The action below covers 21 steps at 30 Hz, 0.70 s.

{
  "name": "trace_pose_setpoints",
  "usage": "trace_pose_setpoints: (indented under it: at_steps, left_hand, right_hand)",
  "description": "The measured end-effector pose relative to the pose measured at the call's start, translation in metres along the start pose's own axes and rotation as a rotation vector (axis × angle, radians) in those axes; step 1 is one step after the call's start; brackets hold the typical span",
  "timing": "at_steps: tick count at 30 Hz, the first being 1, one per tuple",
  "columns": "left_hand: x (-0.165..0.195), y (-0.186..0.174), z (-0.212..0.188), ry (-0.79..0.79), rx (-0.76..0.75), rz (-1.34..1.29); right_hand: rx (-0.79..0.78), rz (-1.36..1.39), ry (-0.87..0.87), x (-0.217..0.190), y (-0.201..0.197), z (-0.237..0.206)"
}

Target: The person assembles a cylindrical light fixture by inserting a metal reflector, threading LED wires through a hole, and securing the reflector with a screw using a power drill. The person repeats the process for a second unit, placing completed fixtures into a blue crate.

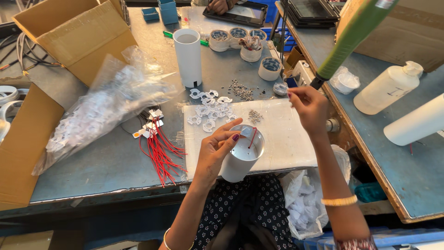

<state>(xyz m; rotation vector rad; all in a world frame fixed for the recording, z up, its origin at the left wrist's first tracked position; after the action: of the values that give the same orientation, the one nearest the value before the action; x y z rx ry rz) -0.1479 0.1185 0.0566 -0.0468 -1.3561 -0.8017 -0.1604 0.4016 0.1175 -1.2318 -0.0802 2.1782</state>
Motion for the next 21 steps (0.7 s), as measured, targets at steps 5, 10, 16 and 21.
trace_pose_setpoints:
  at_steps: [5, 10, 16, 21]
  left_hand:
    - [0.002, 0.0, -0.001, 0.012, -0.01, 0.036]
    - [0.0, -0.001, -0.005, 0.003, 0.026, 0.065]
    - [0.005, 0.001, -0.008, 0.045, -0.014, 0.076]
    - [0.006, 0.002, -0.014, 0.045, -0.006, 0.076]
  right_hand:
    - [-0.009, -0.228, 0.066, 0.088, 0.008, 0.047]
    - [0.025, -0.502, -0.048, 0.12, 0.019, 0.072]
    - [-0.073, -0.811, 0.144, 0.151, 0.031, 0.071]
    - [-0.139, -0.819, 0.15, 0.149, 0.035, 0.064]
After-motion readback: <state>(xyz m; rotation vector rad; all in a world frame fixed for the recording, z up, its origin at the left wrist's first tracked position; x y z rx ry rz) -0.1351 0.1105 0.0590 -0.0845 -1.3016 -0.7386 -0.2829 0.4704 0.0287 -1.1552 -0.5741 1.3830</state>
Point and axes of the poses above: each hand's wrist, its own z-axis towards the middle knuckle, its own y-axis out of the palm, x = y × z, the point moved 10 cm from there along z, towards the middle knuckle, and after that the axes turned 2 degrees about -x, right-handed, at the moved point
